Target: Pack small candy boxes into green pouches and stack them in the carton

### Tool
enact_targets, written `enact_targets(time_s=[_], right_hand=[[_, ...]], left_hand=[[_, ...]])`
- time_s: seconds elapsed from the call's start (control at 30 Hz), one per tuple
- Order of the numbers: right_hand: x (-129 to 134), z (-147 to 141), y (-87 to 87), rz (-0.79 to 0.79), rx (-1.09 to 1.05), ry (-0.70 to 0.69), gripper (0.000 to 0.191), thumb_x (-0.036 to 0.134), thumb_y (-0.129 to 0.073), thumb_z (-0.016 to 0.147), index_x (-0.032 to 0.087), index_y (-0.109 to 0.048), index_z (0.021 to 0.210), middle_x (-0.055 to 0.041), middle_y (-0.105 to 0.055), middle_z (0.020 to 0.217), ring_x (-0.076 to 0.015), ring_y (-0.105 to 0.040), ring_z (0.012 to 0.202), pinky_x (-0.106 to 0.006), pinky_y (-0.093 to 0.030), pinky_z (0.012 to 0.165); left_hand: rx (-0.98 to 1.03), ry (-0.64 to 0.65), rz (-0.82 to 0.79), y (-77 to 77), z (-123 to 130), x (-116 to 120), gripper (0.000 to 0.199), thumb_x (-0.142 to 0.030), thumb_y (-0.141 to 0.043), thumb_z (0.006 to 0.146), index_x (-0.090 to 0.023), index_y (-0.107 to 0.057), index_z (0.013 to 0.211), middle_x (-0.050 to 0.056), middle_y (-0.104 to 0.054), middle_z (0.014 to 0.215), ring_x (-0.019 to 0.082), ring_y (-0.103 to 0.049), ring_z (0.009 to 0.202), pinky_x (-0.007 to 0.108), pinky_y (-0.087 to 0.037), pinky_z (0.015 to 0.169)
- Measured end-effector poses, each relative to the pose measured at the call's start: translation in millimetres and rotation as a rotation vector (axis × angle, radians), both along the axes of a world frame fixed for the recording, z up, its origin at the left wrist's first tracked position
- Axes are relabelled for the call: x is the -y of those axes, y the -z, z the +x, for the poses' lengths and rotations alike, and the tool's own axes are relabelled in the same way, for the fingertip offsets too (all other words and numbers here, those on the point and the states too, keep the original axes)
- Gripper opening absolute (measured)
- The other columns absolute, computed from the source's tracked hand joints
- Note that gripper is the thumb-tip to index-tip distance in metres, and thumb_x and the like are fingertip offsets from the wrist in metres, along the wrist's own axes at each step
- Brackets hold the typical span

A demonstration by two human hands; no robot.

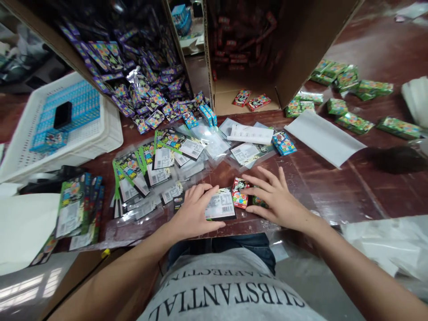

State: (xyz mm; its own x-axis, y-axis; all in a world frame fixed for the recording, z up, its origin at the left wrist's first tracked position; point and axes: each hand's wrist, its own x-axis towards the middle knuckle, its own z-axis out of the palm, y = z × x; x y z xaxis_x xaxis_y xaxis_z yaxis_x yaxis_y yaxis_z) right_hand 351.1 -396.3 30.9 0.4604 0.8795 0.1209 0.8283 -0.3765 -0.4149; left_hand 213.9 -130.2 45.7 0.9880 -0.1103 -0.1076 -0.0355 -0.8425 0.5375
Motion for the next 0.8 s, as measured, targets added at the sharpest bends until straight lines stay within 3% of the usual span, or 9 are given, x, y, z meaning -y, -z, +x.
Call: enact_targets(time_s=[0.07, 0.13, 0.2, 0.33, 0.43, 0.5, 0.57, 0.7, 0.8], right_hand=[[-4.0, 1.3, 3.2, -0.015, -0.019, -0.061, 0.039, 0.049, -0.06, 0.095, 0.036, -0.058, 0.132, -0.0005, -0.052, 0.153, -0.0377, -0.031, 0.148, -0.082, -0.001, 0.113], [-8.4, 0.4, 4.7, -0.009, -0.038, -0.076, 0.044, 0.051, -0.062, 0.093, 0.033, -0.057, 0.133, -0.0041, -0.047, 0.157, -0.0382, -0.03, 0.149, -0.081, -0.002, 0.114], [-10.7, -0.3, 5.2, -0.015, -0.049, -0.056, 0.044, 0.052, -0.06, 0.093, 0.03, -0.057, 0.131, -0.0076, -0.042, 0.16, -0.0387, -0.026, 0.151, -0.081, -0.003, 0.114], [-8.4, -0.6, 1.7, -0.034, 0.002, 0.056, 0.035, 0.045, -0.06, 0.095, 0.027, -0.06, 0.125, -0.0094, -0.051, 0.153, -0.038, -0.032, 0.149, -0.081, 0.002, 0.113], [-7.6, -8.8, -6.3, -0.015, 0.032, 0.052, 0.039, 0.048, -0.064, 0.092, 0.028, -0.064, 0.125, -0.0097, -0.028, 0.166, -0.0442, -0.014, 0.154, -0.083, 0.003, 0.111], [-9.9, -18.5, -11.9, 0.0, -0.047, -0.053, 0.035, 0.05, -0.066, 0.091, 0.028, -0.068, 0.118, -0.0046, -0.007, 0.172, -0.0455, -0.001, 0.155, -0.082, -0.001, 0.112], [-13.2, -27.8, -15.1, 0.012, -0.159, -0.133, 0.025, 0.047, -0.065, 0.093, 0.027, -0.071, 0.108, 0.0011, 0.002, 0.172, -0.0429, 0.004, 0.155, -0.08, -0.005, 0.114], [-16.4, -39.2, -14.1, 0.023, -0.262, -0.126, 0.02, 0.043, -0.064, 0.094, 0.025, -0.072, 0.092, 0.0033, -0.004, 0.172, -0.0384, 0.0, 0.156, -0.076, -0.012, 0.116], [-16.1, -46.4, -10.0, 0.072, -0.119, -0.04, 0.022, 0.042, -0.065, 0.094, 0.023, -0.07, 0.085, 0.0003, -0.016, 0.17, -0.0395, -0.009, 0.156, -0.078, -0.009, 0.116]], left_hand=[[0.007, 0.008, 0.025, 3.1, -3.0, 0.0, 0.095, -0.047, -0.084, 0.071, -0.029, -0.038, 0.152, 0.011, -0.048, 0.139, 0.034, -0.044, 0.129, 0.053, -0.034, 0.111], [0.012, 0.011, 0.047, 6.1, -6.5, 0.7, 0.094, -0.047, -0.083, 0.071, -0.028, -0.038, 0.152, 0.011, -0.049, 0.138, 0.034, -0.045, 0.127, 0.052, -0.036, 0.108], [0.021, 0.018, 0.069, 7.8, -10.0, 1.0, 0.094, -0.047, -0.082, 0.071, -0.028, -0.038, 0.152, 0.011, -0.049, 0.138, 0.033, -0.046, 0.125, 0.051, -0.037, 0.106], [0.053, 0.007, 0.105, 7.3, -15.5, 0.3, 0.092, -0.046, -0.082, 0.072, -0.025, -0.039, 0.151, 0.011, -0.05, 0.138, 0.033, -0.047, 0.125, 0.05, -0.037, 0.106], [0.076, -0.019, 0.093, 3.9, -17.0, 1.3, 0.093, -0.046, -0.082, 0.072, -0.024, -0.039, 0.151, 0.012, -0.048, 0.139, 0.033, -0.046, 0.126, 0.05, -0.036, 0.107], [0.092, -0.016, 0.061, 0.6, -16.6, 2.9, 0.095, -0.047, -0.083, 0.071, -0.025, -0.037, 0.152, 0.012, -0.047, 0.139, 0.034, -0.045, 0.128, 0.051, -0.036, 0.109], [0.105, -0.001, 0.03, -2.6, -15.9, 4.6, 0.097, -0.048, -0.084, 0.071, -0.025, -0.036, 0.152, 0.012, -0.046, 0.139, 0.033, -0.044, 0.128, 0.051, -0.036, 0.11], [0.094, 0.029, -0.005, -4.5, -15.5, 7.4, 0.097, -0.046, -0.085, 0.07, -0.026, -0.036, 0.152, 0.011, -0.047, 0.138, 0.032, -0.045, 0.127, 0.049, -0.037, 0.109], [0.081, -0.028, 0.011, -0.7, -14.7, 10.0, 0.093, -0.044, -0.084, 0.071, -0.025, -0.038, 0.15, 0.011, -0.048, 0.138, 0.032, -0.046, 0.128, 0.049, -0.037, 0.109]])
